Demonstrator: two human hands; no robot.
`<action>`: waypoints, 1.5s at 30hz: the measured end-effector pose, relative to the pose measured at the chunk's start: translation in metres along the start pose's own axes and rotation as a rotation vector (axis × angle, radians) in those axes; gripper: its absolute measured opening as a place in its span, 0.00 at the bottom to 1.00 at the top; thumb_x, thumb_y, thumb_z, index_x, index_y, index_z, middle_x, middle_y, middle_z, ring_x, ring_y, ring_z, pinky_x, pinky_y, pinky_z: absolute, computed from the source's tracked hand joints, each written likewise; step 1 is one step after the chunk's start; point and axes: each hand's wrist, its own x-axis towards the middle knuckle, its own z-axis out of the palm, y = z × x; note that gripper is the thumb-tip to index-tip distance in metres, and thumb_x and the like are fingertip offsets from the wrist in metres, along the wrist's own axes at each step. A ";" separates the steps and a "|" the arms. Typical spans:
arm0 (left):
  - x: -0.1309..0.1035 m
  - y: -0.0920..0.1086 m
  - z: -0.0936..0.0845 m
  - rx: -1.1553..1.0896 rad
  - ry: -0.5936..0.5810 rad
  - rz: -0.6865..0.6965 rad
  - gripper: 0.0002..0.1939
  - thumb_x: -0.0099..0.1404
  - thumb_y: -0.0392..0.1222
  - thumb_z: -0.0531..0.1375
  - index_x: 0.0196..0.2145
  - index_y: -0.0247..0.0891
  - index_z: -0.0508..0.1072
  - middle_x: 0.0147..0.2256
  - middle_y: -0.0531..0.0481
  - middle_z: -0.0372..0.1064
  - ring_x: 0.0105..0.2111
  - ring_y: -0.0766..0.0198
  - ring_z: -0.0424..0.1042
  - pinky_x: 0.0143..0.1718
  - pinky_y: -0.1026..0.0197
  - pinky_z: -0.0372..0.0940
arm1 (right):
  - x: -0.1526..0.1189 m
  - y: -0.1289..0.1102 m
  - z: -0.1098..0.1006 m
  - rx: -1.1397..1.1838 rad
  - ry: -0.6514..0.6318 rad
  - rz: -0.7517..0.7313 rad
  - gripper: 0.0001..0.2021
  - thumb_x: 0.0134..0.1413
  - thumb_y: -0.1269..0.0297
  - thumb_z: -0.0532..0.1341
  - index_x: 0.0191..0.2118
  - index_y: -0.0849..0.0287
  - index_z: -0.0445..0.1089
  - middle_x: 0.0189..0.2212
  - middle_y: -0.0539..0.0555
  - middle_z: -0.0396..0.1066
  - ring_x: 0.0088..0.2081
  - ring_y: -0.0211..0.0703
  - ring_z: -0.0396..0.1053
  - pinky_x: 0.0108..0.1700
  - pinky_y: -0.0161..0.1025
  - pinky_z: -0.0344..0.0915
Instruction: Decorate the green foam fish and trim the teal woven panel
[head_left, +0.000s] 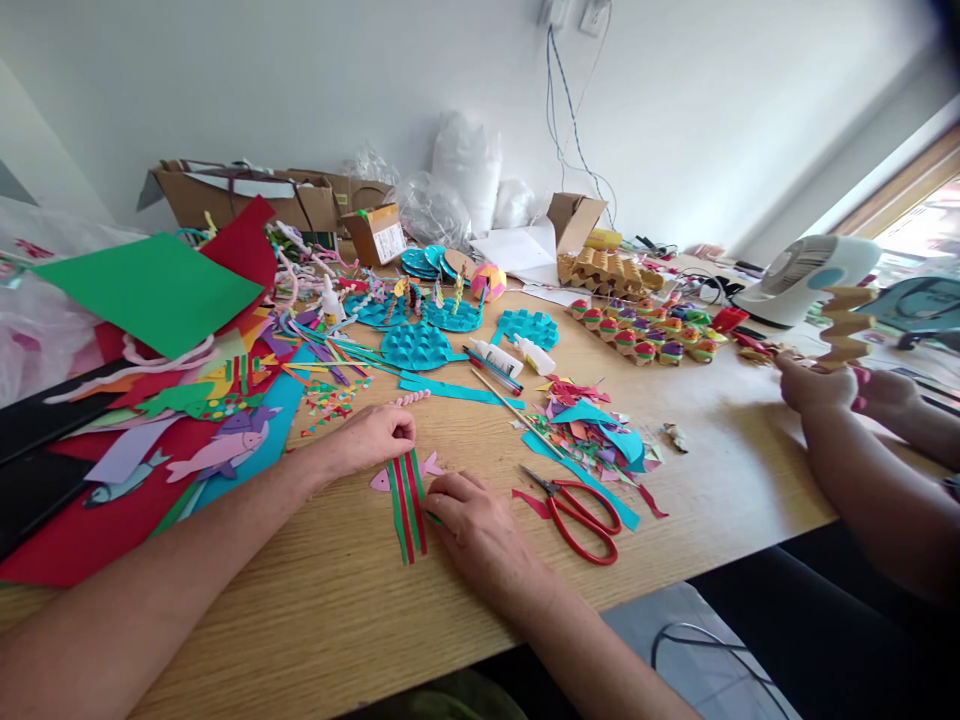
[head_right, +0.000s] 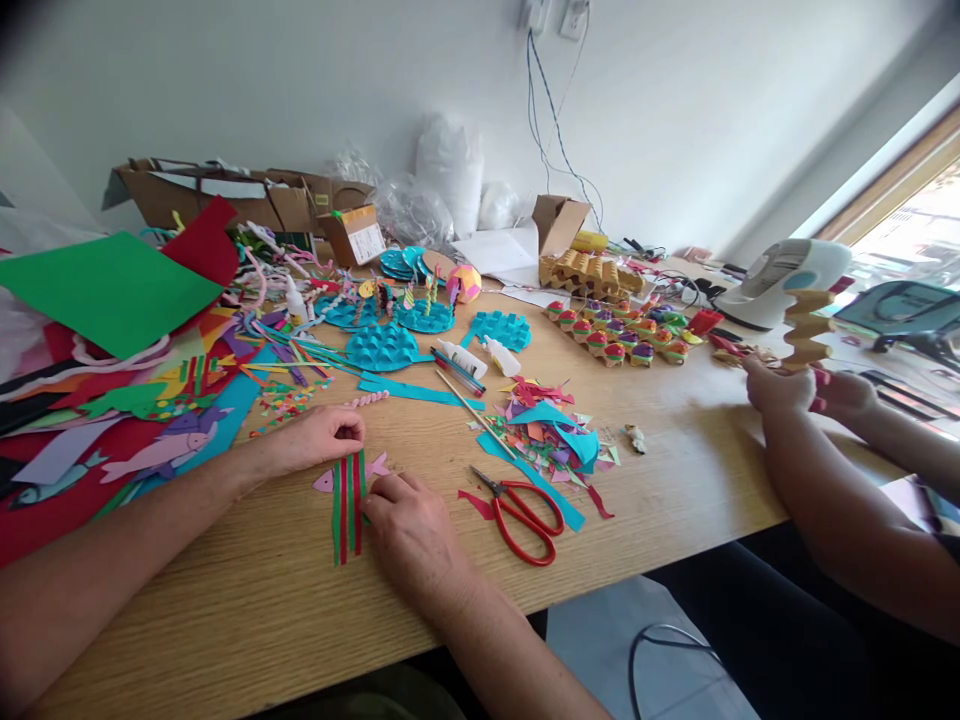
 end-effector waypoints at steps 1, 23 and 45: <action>0.000 0.000 0.000 0.006 -0.002 0.000 0.05 0.51 0.37 0.54 0.21 0.38 0.68 0.23 0.53 0.66 0.25 0.64 0.64 0.24 0.65 0.53 | 0.000 0.000 0.000 0.000 -0.003 0.001 0.09 0.53 0.75 0.54 0.33 0.58 0.71 0.33 0.54 0.69 0.36 0.40 0.64 0.37 0.33 0.61; 0.000 0.004 -0.001 0.103 -0.039 0.010 0.06 0.51 0.36 0.52 0.19 0.37 0.65 0.22 0.54 0.64 0.24 0.65 0.63 0.24 0.65 0.53 | 0.001 0.000 0.003 -0.034 -0.018 0.005 0.09 0.53 0.76 0.55 0.33 0.59 0.71 0.33 0.54 0.69 0.36 0.40 0.64 0.38 0.34 0.61; 0.001 0.008 -0.002 0.136 -0.068 -0.009 0.06 0.51 0.35 0.52 0.19 0.37 0.65 0.22 0.53 0.63 0.25 0.65 0.63 0.26 0.65 0.55 | 0.000 0.001 0.003 -0.019 0.011 -0.015 0.09 0.54 0.74 0.55 0.33 0.59 0.71 0.32 0.54 0.69 0.35 0.39 0.63 0.38 0.33 0.60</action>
